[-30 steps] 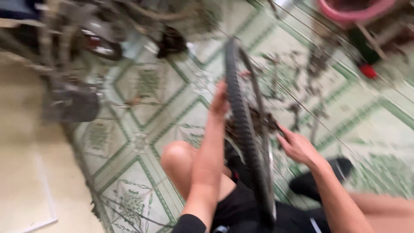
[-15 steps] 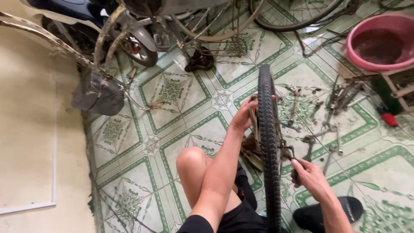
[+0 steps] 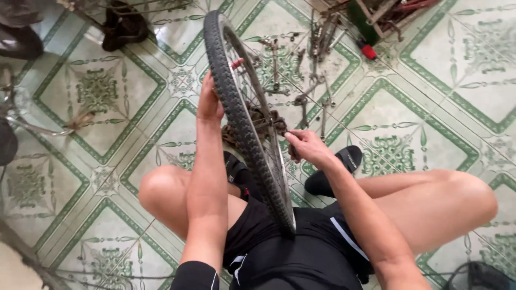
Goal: The person sits on the floor and uses a wrench to loosen and tighten nuts on the axle of a bicycle wheel. They rotate the wheel, handle the spokes, and wipe the hub area with a cloth while working on the axle components.
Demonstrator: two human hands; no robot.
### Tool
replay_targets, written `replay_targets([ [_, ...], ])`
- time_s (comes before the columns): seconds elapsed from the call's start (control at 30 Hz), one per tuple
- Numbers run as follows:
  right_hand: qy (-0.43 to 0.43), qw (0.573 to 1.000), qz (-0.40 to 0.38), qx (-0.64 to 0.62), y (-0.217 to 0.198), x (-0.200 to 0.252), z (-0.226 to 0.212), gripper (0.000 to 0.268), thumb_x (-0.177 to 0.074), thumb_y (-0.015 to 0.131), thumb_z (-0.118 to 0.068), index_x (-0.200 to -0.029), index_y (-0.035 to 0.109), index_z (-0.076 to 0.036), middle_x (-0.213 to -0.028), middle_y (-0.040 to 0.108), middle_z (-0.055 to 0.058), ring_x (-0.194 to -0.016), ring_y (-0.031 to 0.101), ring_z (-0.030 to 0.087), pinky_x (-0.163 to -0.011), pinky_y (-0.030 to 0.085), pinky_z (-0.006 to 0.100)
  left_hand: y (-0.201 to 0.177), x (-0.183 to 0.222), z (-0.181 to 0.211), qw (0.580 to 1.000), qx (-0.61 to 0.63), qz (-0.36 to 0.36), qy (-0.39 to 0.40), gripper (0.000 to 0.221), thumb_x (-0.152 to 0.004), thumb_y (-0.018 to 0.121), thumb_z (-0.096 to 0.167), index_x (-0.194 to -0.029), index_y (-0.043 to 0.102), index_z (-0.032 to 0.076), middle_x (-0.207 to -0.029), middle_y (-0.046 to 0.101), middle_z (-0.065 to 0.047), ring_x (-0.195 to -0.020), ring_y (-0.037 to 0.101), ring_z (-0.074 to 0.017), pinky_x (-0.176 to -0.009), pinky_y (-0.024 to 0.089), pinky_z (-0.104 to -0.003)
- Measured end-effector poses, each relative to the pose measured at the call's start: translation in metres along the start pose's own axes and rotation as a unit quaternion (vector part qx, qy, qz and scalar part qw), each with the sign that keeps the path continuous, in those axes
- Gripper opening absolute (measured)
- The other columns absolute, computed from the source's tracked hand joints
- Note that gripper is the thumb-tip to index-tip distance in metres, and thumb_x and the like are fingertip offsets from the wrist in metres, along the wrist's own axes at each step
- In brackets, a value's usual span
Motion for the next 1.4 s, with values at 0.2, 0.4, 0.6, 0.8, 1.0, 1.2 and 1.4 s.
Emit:
replay_targets([
  [0.2,0.052,0.999,0.012,0.003,-0.002,0.002,-0.012,0.037,-0.103,0.054,-0.027,-0.123,0.068,0.000,-0.061,0.063,0.006,-0.050,0.059,0.013,-0.048,0.049,0.031,0.004,0.002,0.003,0.997,0.062,-0.049,0.013,0.055,-0.103,0.067,0.037,-0.132,0.054,-0.007,-0.148,0.054,-0.034,-0.081,0.075,-0.0218,-0.068,0.067,-0.035],
  [0.4,0.009,1.000,0.013,0.007,0.005,0.004,-0.007,0.043,-0.104,0.054,-0.029,-0.126,0.069,0.004,-0.061,0.064,0.007,-0.050,0.059,0.012,-0.049,0.048,0.029,0.002,0.001,0.002,0.999,0.039,-0.036,0.014,0.054,-0.104,0.070,0.037,-0.131,0.054,-0.008,-0.146,0.054,-0.036,-0.079,0.074,-0.0204,-0.064,0.065,-0.033],
  [0.6,0.084,0.991,0.023,-0.098,0.009,-0.001,-0.013,0.044,-0.103,0.057,-0.028,-0.126,0.064,0.008,-0.062,0.063,0.006,-0.047,0.058,0.016,-0.046,0.047,0.033,-0.001,-0.001,0.001,0.999,0.009,-0.039,0.014,0.053,-0.105,0.065,0.040,-0.124,0.059,-0.009,-0.146,0.056,-0.036,-0.078,0.075,-0.0203,-0.067,0.066,-0.032],
  [0.8,0.029,0.999,0.020,0.037,0.001,-0.007,-0.001,0.043,-0.103,0.056,-0.031,-0.126,0.068,0.004,-0.067,0.066,0.008,-0.054,0.061,0.016,-0.053,0.050,0.033,0.003,0.003,0.004,1.000,0.010,-0.012,0.009,0.049,-0.103,0.063,0.035,-0.125,0.060,-0.009,-0.141,0.058,-0.036,-0.075,0.075,-0.0196,-0.065,0.066,-0.033],
  [1.0,-0.263,0.932,0.103,0.228,-0.003,-0.030,0.024,0.041,-0.105,0.055,-0.027,-0.137,0.067,-0.005,-0.091,0.072,0.011,-0.072,0.065,0.016,-0.068,0.053,0.033,0.003,0.003,0.004,1.000,0.023,-0.006,0.006,0.034,-0.101,0.070,0.017,-0.123,0.059,-0.007,-0.146,0.053,-0.037,-0.081,0.072,-0.0210,-0.069,0.065,-0.034],
  [1.2,-0.008,0.990,0.017,0.138,-0.002,-0.022,0.022,0.048,-0.101,0.059,-0.033,-0.140,0.063,-0.003,-0.077,0.070,0.011,-0.059,0.057,0.014,-0.058,0.049,0.035,-0.005,0.005,-0.001,0.997,0.078,-0.013,-0.018,0.029,-0.103,0.067,0.018,-0.122,0.059,-0.003,-0.152,0.049,-0.033,-0.085,0.072,-0.0243,-0.076,0.065,-0.040],
  [1.4,0.063,0.994,-0.005,-0.085,0.006,-0.023,0.003,0.052,-0.098,0.065,-0.032,-0.127,0.064,0.012,-0.063,0.059,0.003,-0.050,0.051,0.011,-0.045,0.044,0.030,0.002,0.004,-0.001,0.998,0.057,0.013,-0.023,0.030,-0.105,0.066,0.018,-0.125,0.061,-0.005,-0.151,0.051,-0.033,-0.085,0.071,-0.0231,-0.074,0.064,-0.039],
])
Point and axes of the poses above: each hand's wrist, its own x-axis away from the middle knuckle, its own y-axis out of the palm, z = x × y, the point moved 4 cm from there along -x, towards the middle knuckle
